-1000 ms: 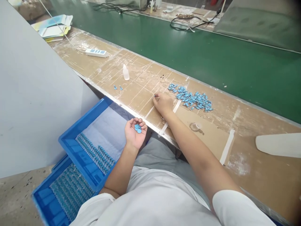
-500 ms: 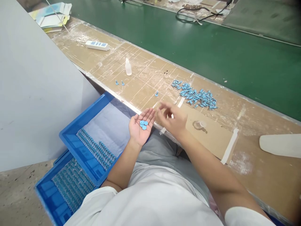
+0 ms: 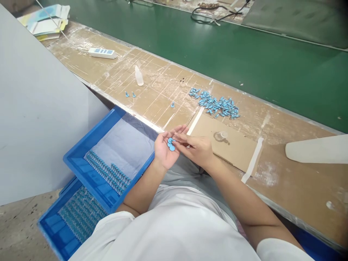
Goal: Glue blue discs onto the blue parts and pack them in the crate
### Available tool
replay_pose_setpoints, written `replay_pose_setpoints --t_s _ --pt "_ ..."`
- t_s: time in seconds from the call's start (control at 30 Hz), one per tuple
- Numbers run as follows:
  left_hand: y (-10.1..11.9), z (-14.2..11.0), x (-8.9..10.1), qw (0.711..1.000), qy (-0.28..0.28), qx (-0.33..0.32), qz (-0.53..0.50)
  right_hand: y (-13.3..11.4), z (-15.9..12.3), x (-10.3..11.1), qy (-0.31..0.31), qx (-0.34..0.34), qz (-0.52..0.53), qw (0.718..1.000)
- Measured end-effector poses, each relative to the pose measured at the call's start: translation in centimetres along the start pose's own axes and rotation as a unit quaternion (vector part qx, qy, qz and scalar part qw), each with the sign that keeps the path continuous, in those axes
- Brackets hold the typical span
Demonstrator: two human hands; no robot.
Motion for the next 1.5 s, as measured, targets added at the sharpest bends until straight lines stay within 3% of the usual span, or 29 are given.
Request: replay_pose_setpoints --t_s 0.13,0.2,0.33,0.43,0.53,0.67,0.83,0.93,1.0,1.1,1.2,1.27,1.5 --pt "-1.1 0.0 0.0 0.999 0.027 0.032 -0.009 -0.5 -1.2 2.5 0.058 0.095 -0.018 0.994" --pt "-1.8 -0.1 0.0 0.998 0.036 0.061 -0.002 -0.7 -1.9 3.7 0.055 0.139 -0.017 0.989" --pt "-3.3 -0.7 -0.7 0.995 -0.016 0.097 0.019 -0.9 -3.0 5.6 0.037 0.165 -0.052 0.984" --pt "-4.0 -0.9 -1.2 0.994 -0.051 0.083 0.04 -0.7 -3.6 6.3 0.038 0.159 -0.093 0.982" --pt "-4.6 -0.8 -1.3 0.994 -0.048 0.074 0.06 -0.6 -4.0 6.5 0.051 0.16 -0.111 0.98" --pt "-5.1 -0.2 -0.8 0.996 -0.003 0.063 0.063 -0.7 -4.0 6.5 0.072 0.099 -0.118 0.986" --pt "-5.3 1.0 -0.1 0.997 0.055 0.039 0.048 -1.0 -3.3 6.8 0.043 -0.004 -0.073 0.996" --pt "-5.0 1.7 0.0 0.996 0.07 0.039 0.032 1.9 -4.0 8.5 0.089 -0.158 -0.108 0.977" --pt "-4.7 2.1 0.1 0.996 0.083 0.039 0.023 5.9 -5.4 9.9 0.116 -0.305 -0.169 0.93" --pt "-4.4 2.5 0.2 0.994 0.1 0.04 0.016 13.0 -7.5 10.7 0.041 -0.434 -0.182 0.881" --pt "-4.4 2.7 0.1 0.994 0.101 0.047 0.014 18.2 -8.9 10.3 -0.013 -0.447 -0.159 0.88" --pt "-4.6 2.8 0.1 0.994 0.094 0.055 0.014 20.0 -9.3 9.6 -0.036 -0.441 -0.146 0.885" --pt "-4.6 3.6 0.8 0.993 0.102 0.059 0.001 20.7 -9.0 9.4 -0.109 -0.457 -0.136 0.872"
Point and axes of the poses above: each hand's wrist, its own z-axis towards the middle knuckle, its own x-axis out of the back of the hand, y = z × x, the point moved 3 cm from there along z, towards the middle knuckle, and after that the axes turned 15 degrees about x, right-handed, at the moved point
